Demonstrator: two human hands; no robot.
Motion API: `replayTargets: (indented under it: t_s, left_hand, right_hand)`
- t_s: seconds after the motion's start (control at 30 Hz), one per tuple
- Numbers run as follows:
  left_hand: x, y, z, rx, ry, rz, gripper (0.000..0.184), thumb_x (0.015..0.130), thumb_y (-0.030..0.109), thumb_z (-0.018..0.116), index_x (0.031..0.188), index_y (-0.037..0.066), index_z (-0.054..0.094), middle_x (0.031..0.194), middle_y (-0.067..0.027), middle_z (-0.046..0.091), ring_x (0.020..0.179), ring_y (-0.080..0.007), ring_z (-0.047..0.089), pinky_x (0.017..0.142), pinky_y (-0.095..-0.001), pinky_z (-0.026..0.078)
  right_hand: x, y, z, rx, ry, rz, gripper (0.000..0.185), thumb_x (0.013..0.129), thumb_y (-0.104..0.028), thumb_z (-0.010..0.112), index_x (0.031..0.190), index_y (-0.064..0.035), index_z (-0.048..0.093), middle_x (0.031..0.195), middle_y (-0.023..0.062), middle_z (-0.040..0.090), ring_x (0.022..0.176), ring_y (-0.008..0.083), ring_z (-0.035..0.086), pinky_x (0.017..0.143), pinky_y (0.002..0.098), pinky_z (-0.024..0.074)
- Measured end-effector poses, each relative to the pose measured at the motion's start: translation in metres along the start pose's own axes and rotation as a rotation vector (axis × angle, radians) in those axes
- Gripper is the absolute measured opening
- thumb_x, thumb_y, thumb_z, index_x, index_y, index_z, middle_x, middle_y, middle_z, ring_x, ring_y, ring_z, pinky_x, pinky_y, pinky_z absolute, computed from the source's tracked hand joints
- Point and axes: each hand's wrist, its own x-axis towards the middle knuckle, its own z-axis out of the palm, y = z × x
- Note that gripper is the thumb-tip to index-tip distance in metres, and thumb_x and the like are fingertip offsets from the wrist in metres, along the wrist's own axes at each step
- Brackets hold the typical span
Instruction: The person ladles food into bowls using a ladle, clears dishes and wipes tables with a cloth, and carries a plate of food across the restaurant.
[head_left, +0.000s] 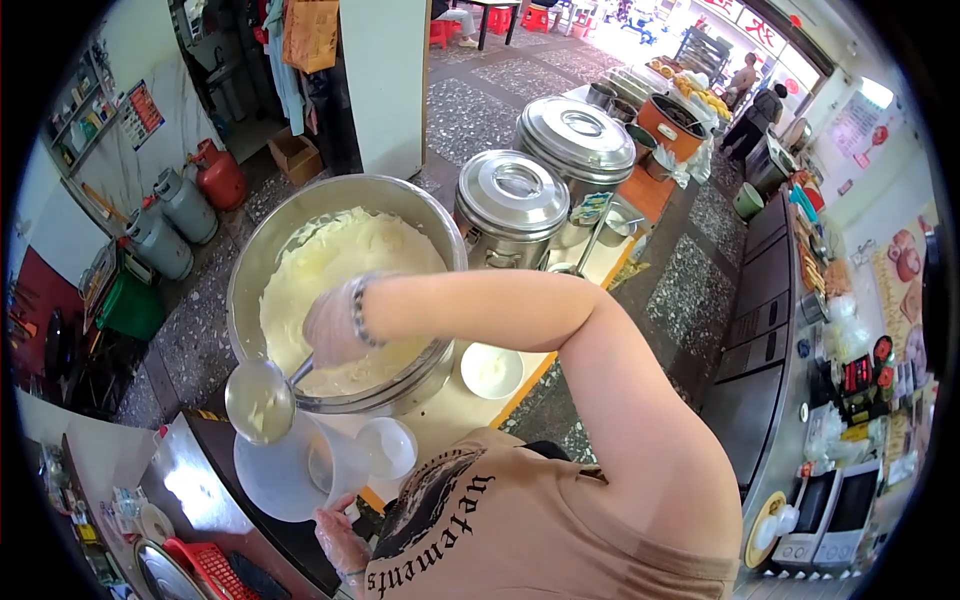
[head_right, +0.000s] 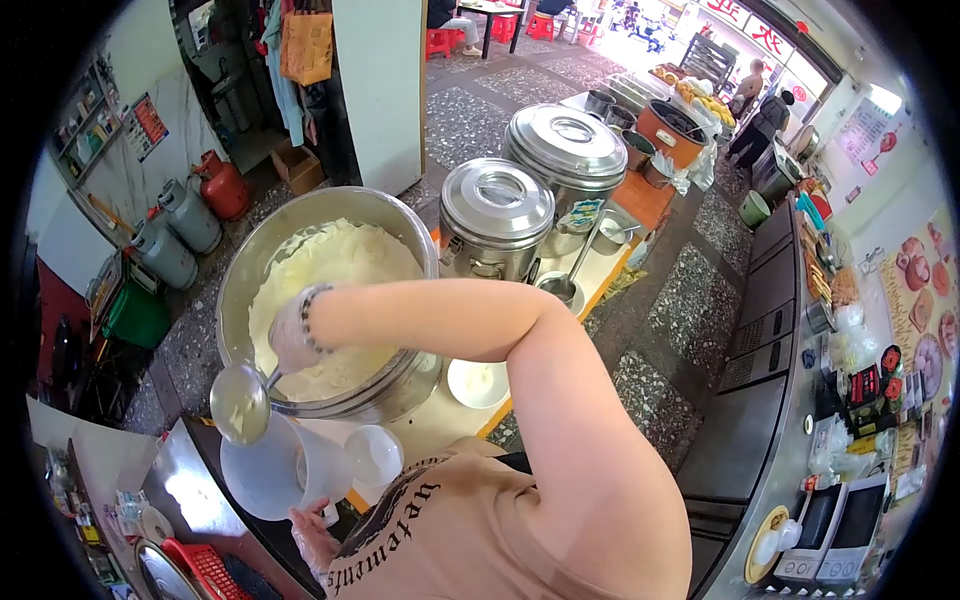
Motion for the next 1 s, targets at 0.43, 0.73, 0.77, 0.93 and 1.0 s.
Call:
replayTargets:
  t_s: [0.43,0.73,0.77,0.93,1.0]
  left_hand:
    - [-0.001,0.011,0.001,0.033,0.002,-0.041,0.052,0.097,0.044,0.037,0.064,0.005,0.041,0.086,-0.0214,0.064,0.074,-0.0175,0.05,0.072,-0.0285,0.034]
    - [-0.006,0.029,0.006,0.869,-0.049,0.462,0.043,0.099,0.031,0.035,0.065,0.005,0.042,0.085,-0.0139,0.063,0.065,-0.0216,0.045,0.067,-0.0344,0.037]
    - [-0.007,0.032,0.003,0.882,-0.041,0.402,0.043,0.099,0.03,0.034,0.065,0.004,0.042,0.082,-0.0138,0.063,0.065,-0.0225,0.046,0.066,-0.0344,0.036]
    - [0.0,0.018,0.001,0.365,0.041,0.038,0.049,0.1,0.032,0.03,0.061,0.003,0.038,0.071,-0.0131,0.06,0.07,-0.0231,0.055,0.066,-0.0321,0.036]
    - [0.002,0.015,0.0,0.294,0.034,-0.006,0.051,0.1,0.034,0.029,0.061,0.003,0.037,0.069,-0.013,0.059,0.072,-0.0229,0.057,0.065,-0.0314,0.036]
  right_hand:
    - [0.0,-0.044,0.051,-0.215,0.406,-0.005,0.015,0.075,-0.017,0.058,0.077,-0.0056,0.067,0.073,0.011,0.067,0.074,0.0282,0.067,0.062,0.0391,0.0522]
    - [-0.008,-0.018,0.084,0.041,0.473,0.083,0.019,0.084,-0.021,0.053,0.091,-0.0052,0.061,0.068,0.0096,0.064,0.066,0.0262,0.067,0.055,0.0375,0.0529]
    - [-0.012,-0.009,0.09,0.031,0.496,0.096,0.02,0.086,-0.023,0.052,0.091,-0.0053,0.06,0.068,0.0096,0.064,0.067,0.0262,0.067,0.054,0.0364,0.0529]
    - [-0.027,0.017,0.087,-0.024,0.009,0.351,0.022,0.087,-0.017,0.052,0.1,-0.0061,0.065,0.088,0.0112,0.067,0.086,0.0283,0.067,0.068,0.0377,0.0552]
    - [-0.028,0.031,0.096,-0.043,-0.057,0.381,0.022,0.086,-0.014,0.052,0.101,-0.0074,0.067,0.096,0.0108,0.068,0.093,0.0285,0.066,0.076,0.0365,0.0541]
